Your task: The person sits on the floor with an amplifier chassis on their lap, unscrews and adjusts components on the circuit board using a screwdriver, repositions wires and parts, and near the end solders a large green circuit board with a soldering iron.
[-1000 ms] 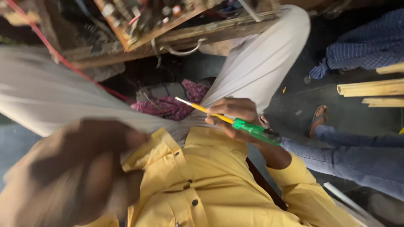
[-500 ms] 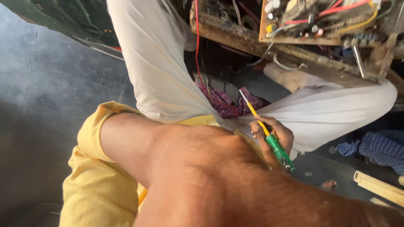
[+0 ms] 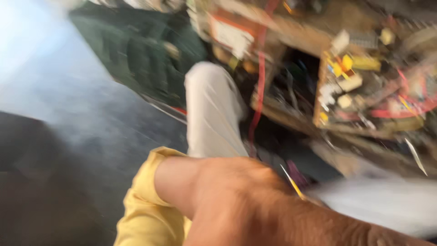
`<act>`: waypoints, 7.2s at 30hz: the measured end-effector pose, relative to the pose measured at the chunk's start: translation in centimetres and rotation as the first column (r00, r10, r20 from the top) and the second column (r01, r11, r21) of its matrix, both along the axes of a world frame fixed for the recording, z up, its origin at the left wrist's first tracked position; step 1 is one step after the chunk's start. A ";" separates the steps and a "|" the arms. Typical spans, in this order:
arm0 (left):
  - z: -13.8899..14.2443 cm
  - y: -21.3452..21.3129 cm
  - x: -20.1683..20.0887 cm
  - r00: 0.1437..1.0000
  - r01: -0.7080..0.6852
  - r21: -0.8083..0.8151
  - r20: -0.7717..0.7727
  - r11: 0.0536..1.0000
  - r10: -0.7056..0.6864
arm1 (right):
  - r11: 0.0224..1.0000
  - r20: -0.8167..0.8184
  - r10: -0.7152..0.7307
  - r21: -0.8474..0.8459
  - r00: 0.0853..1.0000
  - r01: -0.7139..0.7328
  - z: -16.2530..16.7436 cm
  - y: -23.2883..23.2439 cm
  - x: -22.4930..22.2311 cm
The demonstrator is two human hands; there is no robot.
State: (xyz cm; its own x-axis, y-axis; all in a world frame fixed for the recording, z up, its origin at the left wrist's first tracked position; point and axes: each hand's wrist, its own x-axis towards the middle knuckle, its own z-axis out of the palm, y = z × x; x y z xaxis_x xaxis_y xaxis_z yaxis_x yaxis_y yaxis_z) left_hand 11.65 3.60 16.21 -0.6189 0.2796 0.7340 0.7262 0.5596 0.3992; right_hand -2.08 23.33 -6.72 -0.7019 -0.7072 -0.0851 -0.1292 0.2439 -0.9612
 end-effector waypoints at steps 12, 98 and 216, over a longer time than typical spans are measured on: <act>-1.9 -0.4 -1.7 0.998 -0.052 0.074 0.030 0.996 0.050 | 0.982 -0.044 0.186 -0.026 0.982 -0.187 -7.2 8.2 -3.1; -21.4 3.8 -13.7 0.713 -0.419 0.802 0.581 0.426 -0.392 | 0.752 -0.468 -0.519 -0.648 0.715 0.122 10.6 3.3 -15.5; -19.2 9.8 -19.2 0.777 -0.328 0.944 0.287 0.029 -0.560 | 0.718 -0.151 -0.333 -0.680 0.931 0.147 0.9 10.9 -9.0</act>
